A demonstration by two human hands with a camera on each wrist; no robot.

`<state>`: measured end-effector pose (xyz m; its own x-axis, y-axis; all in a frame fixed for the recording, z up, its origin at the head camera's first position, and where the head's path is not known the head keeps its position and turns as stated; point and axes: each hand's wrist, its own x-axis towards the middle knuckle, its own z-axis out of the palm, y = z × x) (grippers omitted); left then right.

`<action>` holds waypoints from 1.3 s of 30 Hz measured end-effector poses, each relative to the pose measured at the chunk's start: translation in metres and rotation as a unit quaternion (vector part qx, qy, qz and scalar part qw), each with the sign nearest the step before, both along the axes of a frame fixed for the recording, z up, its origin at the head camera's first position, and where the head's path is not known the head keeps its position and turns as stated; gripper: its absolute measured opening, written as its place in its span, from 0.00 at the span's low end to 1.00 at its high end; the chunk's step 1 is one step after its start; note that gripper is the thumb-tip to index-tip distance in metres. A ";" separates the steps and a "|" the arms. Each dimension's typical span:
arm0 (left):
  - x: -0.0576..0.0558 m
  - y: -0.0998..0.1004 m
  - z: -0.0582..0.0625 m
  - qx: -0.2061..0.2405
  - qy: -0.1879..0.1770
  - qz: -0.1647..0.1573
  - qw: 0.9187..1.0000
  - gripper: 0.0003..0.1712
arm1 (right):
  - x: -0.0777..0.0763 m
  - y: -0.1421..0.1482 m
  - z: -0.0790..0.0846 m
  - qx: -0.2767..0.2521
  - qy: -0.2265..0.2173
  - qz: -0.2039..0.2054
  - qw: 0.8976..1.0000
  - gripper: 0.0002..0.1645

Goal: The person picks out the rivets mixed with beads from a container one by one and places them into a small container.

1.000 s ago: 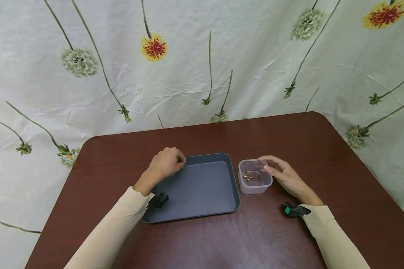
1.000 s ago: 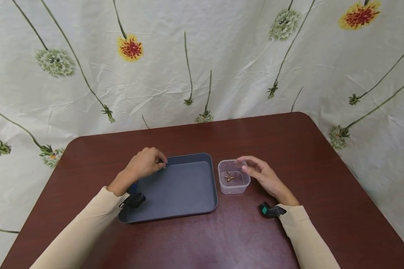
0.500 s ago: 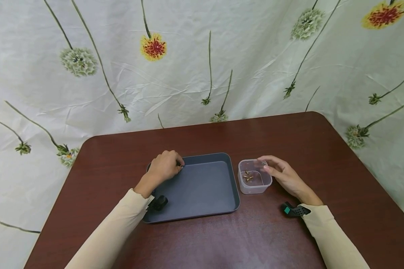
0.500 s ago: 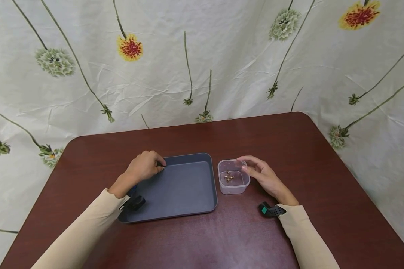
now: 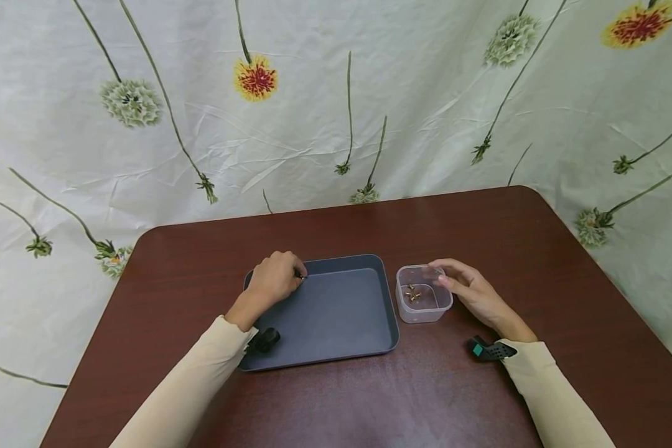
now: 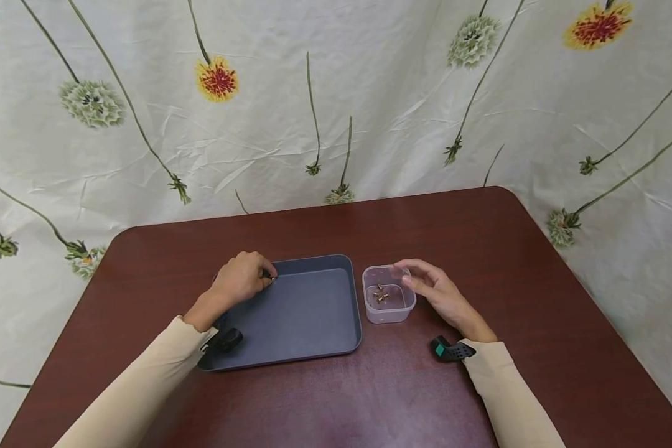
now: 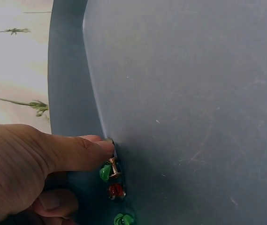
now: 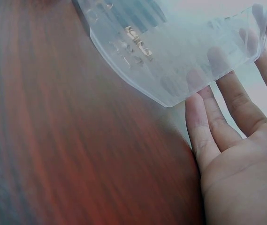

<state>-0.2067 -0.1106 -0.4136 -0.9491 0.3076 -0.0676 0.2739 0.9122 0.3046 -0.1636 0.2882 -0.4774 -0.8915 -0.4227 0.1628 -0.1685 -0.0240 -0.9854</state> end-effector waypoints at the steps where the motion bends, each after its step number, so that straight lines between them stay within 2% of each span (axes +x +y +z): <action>1: 0.000 0.000 0.000 -0.001 0.002 -0.001 1.000 0.08 | 0.000 0.000 0.000 0.000 0.001 0.001 1.000 0.21; 17: 0.002 0.002 -0.003 -0.016 0.030 -0.005 0.999 0.04 | 0.000 0.000 -0.002 0.005 0.007 -0.003 1.000 0.21; 39: 0.002 0.002 -0.004 -0.010 0.023 -0.004 1.000 0.03 | 0.000 0.000 0.000 0.013 0.001 -0.011 1.000 0.22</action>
<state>-0.2050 -0.1081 -0.4175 -0.9488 0.3144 -0.0300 0.2947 0.9154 0.2743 -0.1637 0.2879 -0.4777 -0.9005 -0.4064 0.1545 -0.1714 0.0051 -0.9852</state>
